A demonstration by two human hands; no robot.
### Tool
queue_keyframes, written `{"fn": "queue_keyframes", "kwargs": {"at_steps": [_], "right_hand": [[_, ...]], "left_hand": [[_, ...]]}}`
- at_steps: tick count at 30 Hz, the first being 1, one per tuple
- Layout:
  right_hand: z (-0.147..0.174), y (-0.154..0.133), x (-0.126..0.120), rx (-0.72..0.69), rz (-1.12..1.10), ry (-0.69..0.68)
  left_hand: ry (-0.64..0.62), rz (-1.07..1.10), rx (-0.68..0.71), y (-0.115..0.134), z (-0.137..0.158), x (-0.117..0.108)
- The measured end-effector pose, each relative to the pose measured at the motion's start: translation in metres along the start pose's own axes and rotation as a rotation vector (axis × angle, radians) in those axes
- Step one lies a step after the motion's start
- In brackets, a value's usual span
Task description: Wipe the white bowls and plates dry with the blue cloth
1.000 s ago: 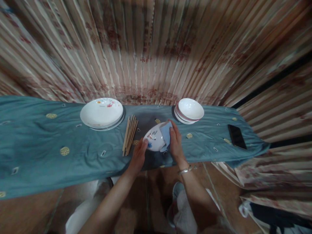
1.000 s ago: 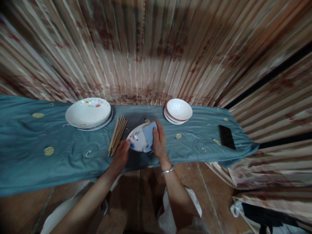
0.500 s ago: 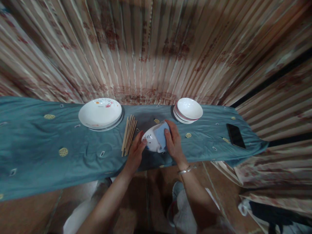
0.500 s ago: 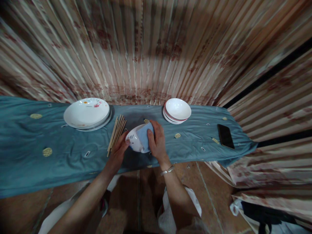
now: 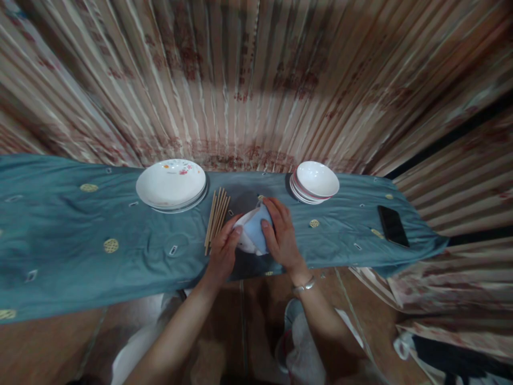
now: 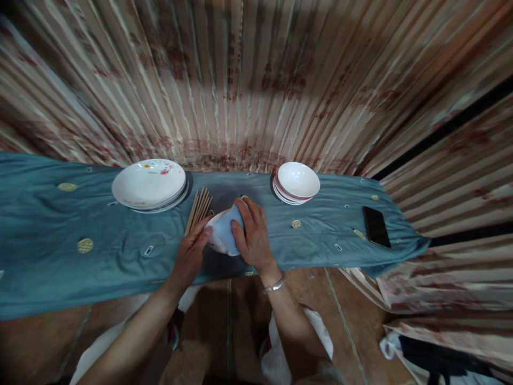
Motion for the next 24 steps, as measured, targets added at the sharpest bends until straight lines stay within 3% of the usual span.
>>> {"fn": "queue_keyframes", "kwargs": {"at_steps": [13, 19, 24], "right_hand": [[0.003, -0.037, 0.018, -0.071, 0.185, -0.153], [0.002, -0.032, 0.014, -0.099, 0.172, -0.123], [0.000, -0.020, 0.010, -0.043, 0.087, -0.082]], "left_hand": [[-0.021, 0.043, 0.031, 0.002, -0.001, -0.002], [-0.063, 0.135, 0.001, -0.004, 0.000, 0.003], [-0.069, 0.180, -0.060, -0.004, 0.001, 0.008]]}}
Point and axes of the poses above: each hand's wrist, its own z-axis away from the middle knuckle, its own x-axis out of the palm, y = z × x, the point moved 6 cm from there along -z, towards the middle knuckle, and after that the axes turned 3 degrees about -y, right-handed, at the moved point
